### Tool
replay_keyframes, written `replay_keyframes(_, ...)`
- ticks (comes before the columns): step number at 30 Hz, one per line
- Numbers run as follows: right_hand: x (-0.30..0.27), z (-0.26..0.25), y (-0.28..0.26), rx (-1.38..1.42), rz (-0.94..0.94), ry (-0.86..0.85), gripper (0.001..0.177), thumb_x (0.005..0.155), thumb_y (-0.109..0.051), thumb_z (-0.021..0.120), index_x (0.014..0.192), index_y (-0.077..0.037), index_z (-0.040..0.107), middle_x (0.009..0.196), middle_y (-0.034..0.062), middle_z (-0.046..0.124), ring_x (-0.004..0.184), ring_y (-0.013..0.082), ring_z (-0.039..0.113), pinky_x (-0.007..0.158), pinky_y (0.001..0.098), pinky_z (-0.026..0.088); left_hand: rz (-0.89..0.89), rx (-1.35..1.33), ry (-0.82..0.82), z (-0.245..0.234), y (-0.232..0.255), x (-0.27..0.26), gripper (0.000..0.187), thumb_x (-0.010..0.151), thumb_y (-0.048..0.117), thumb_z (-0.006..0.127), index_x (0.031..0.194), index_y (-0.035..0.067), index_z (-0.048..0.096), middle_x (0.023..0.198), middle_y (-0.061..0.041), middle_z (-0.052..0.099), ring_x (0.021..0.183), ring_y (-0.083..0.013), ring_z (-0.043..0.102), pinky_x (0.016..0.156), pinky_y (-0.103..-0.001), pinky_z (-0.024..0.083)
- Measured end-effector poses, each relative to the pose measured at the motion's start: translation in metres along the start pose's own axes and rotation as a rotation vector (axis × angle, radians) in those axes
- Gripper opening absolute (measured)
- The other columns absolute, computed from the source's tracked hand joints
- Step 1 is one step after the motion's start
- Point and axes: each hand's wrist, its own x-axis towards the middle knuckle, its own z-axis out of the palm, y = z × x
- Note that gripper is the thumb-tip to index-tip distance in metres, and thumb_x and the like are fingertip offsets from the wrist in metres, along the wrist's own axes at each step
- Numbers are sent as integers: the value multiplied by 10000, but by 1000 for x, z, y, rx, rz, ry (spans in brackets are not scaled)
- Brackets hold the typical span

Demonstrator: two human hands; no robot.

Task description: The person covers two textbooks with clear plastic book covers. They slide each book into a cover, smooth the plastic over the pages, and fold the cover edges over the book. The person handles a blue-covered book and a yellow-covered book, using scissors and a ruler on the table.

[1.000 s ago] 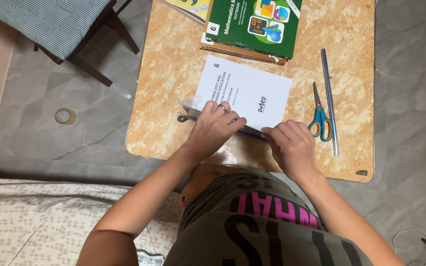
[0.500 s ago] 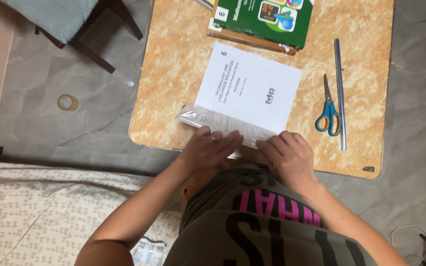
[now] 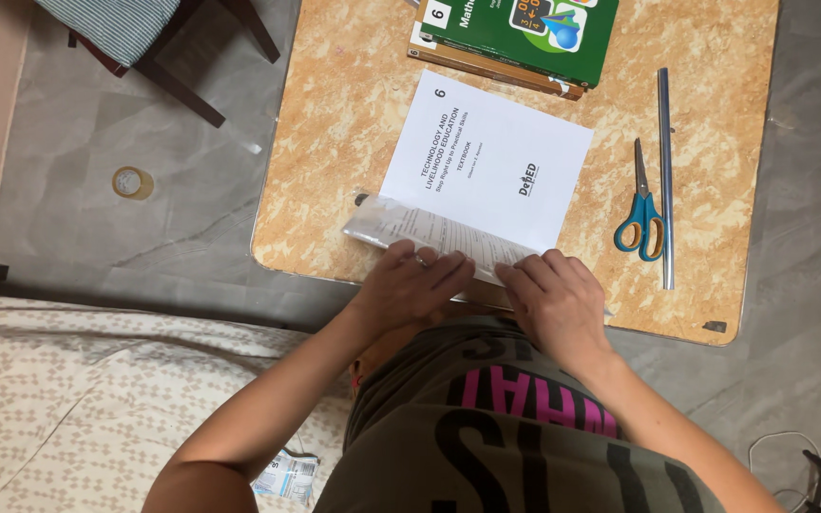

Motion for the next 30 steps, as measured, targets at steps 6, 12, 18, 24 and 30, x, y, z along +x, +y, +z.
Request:
replay_keyframes(6, 1, -1, -1, 23, 32, 13, 290, 772, -73, 778, 1061, -87, 757, 931, 21, 674, 858, 223, 612, 737, 362, 471, -39, -172, -86, -5, -1, 12, 557, 873, 435, 730, 1343, 166, 601, 1273, 3, 559, 1052, -191, 527, 958, -409, 410)
replay_keyframes(12, 1, 1, 1, 85, 84, -62, 230, 758, -102, 795, 985, -107, 762, 905, 5, 674, 874, 224, 611, 762, 372, 474, -56, -211, -131, -12, 0, 20, 462, 830, 358, 780, 1215, 156, 625, 1106, 2, 570, 1040, -200, 533, 979, -422, 405)
replay_keyframes(18, -1, 5, 2, 64, 38, -57, 223, 754, -135, 803, 975, -113, 781, 868, 1, 667, 842, 223, 597, 747, 372, 470, -68, -115, -194, -14, 3, 29, 358, 819, 246, 743, 1148, 164, 629, 1047, -11, 563, 1094, -200, 556, 1015, -435, 404)
replay_keyframes(24, 3, 0, 0, 19, 71, -78, 248, 768, -140, 794, 1007, -91, 750, 912, 27, 657, 883, 243, 602, 762, 384, 473, -99, -227, -203, -14, -2, 25, 729, 631, 314, 745, 1327, 140, 609, 1227, -32, 581, 1198, -237, 517, 990, -482, 375)
replay_keyframes(30, 18, 0, -5, 57, 24, 29, 362, 832, -140, 780, 1179, -51, 730, 1042, 53, 644, 964, 257, 604, 810, 387, 482, -259, 79, 72, -13, -18, 3, 562, 896, 288, 728, 1430, 244, 558, 1405, -3, 496, 1310, -217, 355, 1046, -501, 287)
